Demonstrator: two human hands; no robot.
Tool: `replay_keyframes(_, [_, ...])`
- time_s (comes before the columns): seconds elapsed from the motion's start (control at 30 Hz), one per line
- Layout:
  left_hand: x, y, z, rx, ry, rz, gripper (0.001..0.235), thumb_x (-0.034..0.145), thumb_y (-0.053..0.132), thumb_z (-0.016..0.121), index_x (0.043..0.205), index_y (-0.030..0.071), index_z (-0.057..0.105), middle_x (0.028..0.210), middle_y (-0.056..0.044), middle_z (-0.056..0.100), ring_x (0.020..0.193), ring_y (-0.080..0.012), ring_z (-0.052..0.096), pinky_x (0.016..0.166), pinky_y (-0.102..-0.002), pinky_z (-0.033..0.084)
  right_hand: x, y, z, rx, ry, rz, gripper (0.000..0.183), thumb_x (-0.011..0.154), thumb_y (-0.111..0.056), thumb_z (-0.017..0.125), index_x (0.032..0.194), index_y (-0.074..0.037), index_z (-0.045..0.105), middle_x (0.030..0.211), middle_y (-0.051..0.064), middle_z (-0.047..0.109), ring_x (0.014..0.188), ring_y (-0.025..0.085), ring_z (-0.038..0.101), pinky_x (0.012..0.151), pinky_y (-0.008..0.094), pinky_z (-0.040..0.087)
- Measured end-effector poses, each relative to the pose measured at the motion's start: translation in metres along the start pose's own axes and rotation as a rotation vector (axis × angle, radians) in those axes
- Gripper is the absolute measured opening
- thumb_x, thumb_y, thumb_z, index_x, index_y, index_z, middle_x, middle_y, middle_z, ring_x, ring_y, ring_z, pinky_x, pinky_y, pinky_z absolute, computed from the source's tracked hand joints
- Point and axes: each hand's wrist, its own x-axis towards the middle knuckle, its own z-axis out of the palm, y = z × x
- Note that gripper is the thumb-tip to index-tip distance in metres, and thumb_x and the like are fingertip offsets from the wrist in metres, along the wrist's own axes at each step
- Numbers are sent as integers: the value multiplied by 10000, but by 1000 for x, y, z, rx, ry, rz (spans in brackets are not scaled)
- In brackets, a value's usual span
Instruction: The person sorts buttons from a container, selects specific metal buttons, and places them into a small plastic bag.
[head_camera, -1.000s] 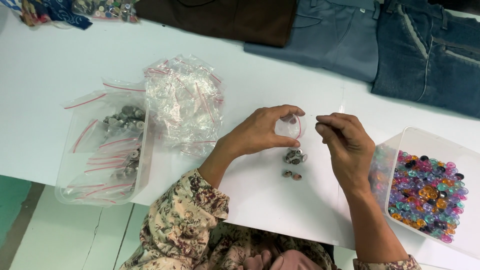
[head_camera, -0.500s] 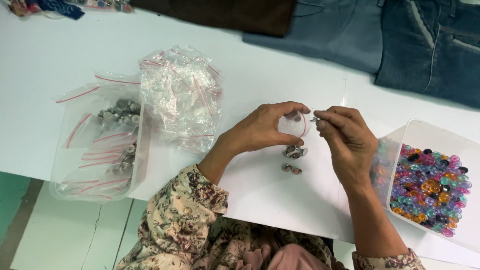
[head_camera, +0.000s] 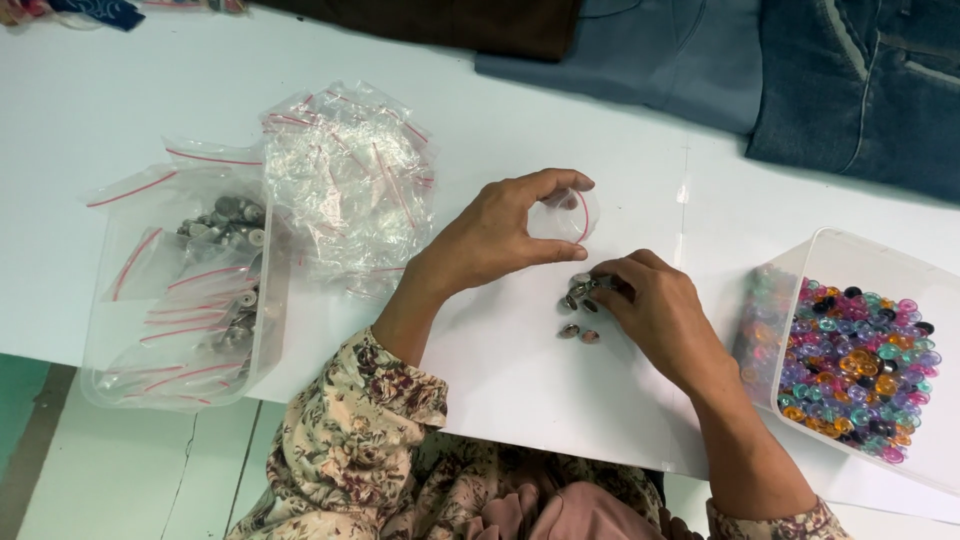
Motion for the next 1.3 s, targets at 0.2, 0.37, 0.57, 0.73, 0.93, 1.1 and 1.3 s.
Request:
replay_keyframes(0.2, [1,-3,8,0,-30,14,627,846,171,865,1362,-26,568,1276,-236,689,1233,-395,653,1115,-514,465,4,16,15,-21,37,-47,153,922,-38,718,1056,14,769,910,209,721,815,350,760,642,382,646])
replay_keyframes(0.37, [1,-5,12,12,-53,22,640,839,172,867,1364,-34,564,1273,-235,691,1239,-391,650,1113,-506,471,3,26,8,121,174,-128,107,904,7,745,1005,24,773,871,203,707,789,342,748,607,371,631])
replay_keyframes(0.57, [2,-12,26,19,-68,48,653,828,182,878,1362,-30,569,1243,-231,705,1224,-393,658,1097,-514,481,-3,33,5,340,520,-359,100,969,34,789,1065,27,761,915,149,670,782,230,672,654,311,577])
replay_keyframes(0.73, [4,-10,31,29,-91,71,656,833,187,880,1369,-21,566,1240,-230,707,1224,-390,658,1101,-521,475,-2,30,6,315,561,-443,104,997,9,775,1099,29,776,922,135,654,763,205,650,649,299,551])
replay_keyframes(0.93, [3,-13,34,4,-80,65,643,824,197,890,1350,-18,589,1207,-225,719,1207,-396,668,1082,-520,488,-4,26,6,505,507,-509,157,1029,20,690,1172,75,724,1038,174,637,885,233,696,717,327,608])
replay_keyframes(1.1, [3,-14,20,-13,-50,33,656,834,212,877,1374,-2,572,1225,-231,710,1220,-410,655,1088,-553,476,0,27,6,531,506,-576,178,1061,56,596,1209,92,689,1162,210,631,983,259,702,773,342,620])
replay_keyframes(1.3, [-1,-11,-10,6,107,28,629,871,205,879,1398,59,569,1193,-176,721,1187,-322,679,1108,-483,461,-5,5,2,249,132,-331,275,888,101,693,1147,37,757,1135,278,701,1010,392,729,830,445,613])
